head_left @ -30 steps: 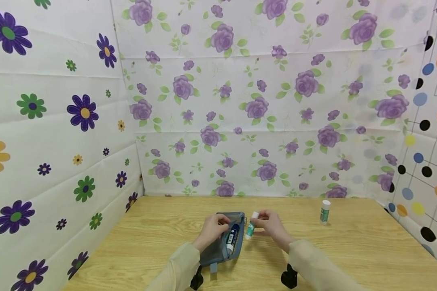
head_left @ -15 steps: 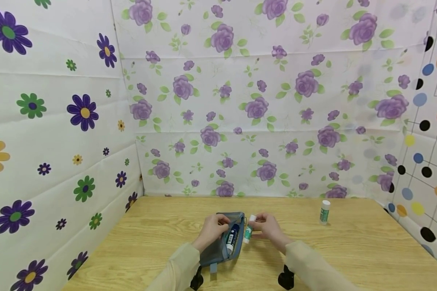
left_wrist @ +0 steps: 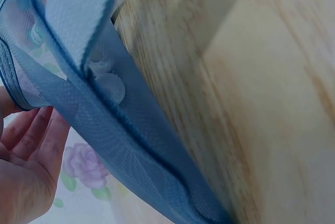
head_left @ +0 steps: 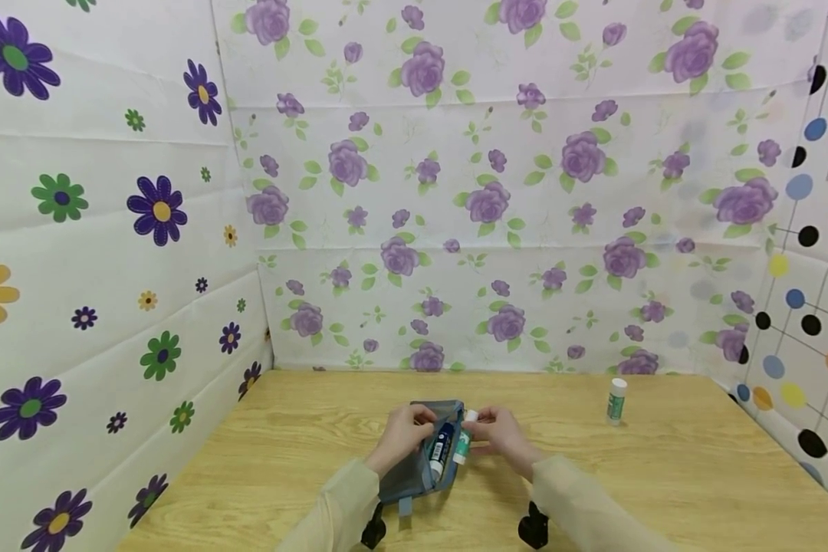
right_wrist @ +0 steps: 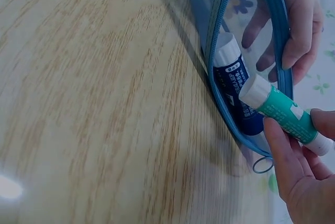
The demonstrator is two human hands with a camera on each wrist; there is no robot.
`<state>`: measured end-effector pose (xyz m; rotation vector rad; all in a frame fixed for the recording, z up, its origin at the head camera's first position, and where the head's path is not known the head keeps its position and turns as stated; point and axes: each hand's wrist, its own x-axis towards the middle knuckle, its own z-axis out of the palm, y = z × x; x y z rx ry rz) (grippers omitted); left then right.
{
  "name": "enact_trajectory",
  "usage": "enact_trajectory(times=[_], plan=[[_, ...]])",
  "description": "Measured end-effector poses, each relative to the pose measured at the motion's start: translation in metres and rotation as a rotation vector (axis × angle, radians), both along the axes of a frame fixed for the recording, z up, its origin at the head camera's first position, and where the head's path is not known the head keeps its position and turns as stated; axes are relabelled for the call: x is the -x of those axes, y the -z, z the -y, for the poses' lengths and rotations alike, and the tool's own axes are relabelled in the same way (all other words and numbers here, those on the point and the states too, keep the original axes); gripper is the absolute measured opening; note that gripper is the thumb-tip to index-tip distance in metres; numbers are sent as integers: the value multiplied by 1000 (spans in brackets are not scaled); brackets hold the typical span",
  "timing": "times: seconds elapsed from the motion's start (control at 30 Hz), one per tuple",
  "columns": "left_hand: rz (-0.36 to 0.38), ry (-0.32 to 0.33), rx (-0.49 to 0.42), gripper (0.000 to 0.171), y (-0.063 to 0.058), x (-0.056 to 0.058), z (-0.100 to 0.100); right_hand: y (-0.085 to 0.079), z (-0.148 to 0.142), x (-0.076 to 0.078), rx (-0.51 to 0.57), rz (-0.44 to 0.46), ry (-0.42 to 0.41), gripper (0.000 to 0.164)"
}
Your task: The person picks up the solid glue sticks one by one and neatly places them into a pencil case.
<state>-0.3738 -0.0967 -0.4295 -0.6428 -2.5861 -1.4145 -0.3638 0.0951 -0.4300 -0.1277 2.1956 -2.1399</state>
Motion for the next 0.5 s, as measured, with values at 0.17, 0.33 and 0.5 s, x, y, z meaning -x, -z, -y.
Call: enact_trajectory(times=[0.17, 0.33, 0.5], plan=[[-7, 5, 0, 15, 0, 0, 0, 1, 4, -1, -8, 21, -9, 30], [9, 6, -5, 15, 0, 0, 0, 2, 7, -1, 0, 45, -17, 30], [13, 3, -4, 15, -1, 2, 0, 3, 10, -1, -19, 54, -37, 27]])
